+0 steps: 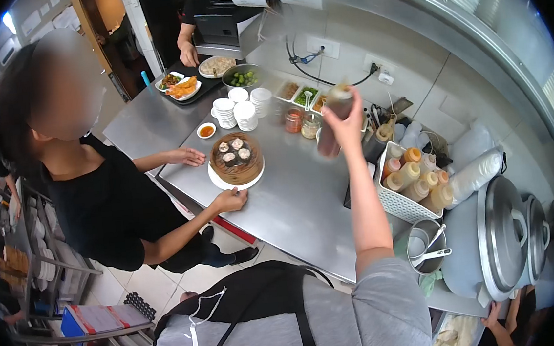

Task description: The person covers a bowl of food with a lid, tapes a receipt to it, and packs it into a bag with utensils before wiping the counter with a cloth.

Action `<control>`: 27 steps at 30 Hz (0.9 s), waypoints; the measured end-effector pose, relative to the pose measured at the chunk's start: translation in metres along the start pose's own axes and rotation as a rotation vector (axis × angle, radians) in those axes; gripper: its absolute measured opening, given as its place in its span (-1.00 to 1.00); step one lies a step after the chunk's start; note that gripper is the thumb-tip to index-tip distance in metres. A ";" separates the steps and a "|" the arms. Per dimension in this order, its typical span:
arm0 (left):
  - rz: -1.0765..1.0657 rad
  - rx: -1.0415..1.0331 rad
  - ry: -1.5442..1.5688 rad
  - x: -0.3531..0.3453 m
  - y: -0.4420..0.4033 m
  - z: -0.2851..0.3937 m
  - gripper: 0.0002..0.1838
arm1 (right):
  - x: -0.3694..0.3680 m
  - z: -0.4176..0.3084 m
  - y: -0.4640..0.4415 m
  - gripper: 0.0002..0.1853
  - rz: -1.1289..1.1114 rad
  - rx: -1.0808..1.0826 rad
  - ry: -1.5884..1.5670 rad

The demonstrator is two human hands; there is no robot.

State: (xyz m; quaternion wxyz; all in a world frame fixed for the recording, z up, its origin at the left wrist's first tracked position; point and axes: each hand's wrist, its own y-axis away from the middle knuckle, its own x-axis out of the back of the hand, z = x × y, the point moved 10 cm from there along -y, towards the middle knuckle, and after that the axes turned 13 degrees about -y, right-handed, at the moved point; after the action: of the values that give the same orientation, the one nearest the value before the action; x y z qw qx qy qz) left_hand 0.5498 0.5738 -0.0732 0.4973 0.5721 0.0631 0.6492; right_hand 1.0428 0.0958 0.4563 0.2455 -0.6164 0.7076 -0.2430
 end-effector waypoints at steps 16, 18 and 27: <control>0.002 0.141 0.068 -0.058 0.041 -0.095 -0.83 | -0.213 0.100 0.116 -0.29 -1.119 0.411 0.932; -0.018 0.152 0.040 -0.062 0.048 -0.106 -0.82 | -0.227 0.104 0.117 -0.28 -1.167 0.443 0.962; -0.057 0.043 0.071 -0.046 0.031 -0.063 -0.80 | -0.217 0.121 0.089 -0.30 -1.066 0.386 1.138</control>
State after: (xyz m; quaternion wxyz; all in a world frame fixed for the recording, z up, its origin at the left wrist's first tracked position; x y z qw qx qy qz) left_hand 0.4750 0.5560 -0.1056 0.5006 0.5573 0.1112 0.6530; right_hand 1.0800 0.3167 0.3165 -0.1994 -0.5997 0.2801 -0.7226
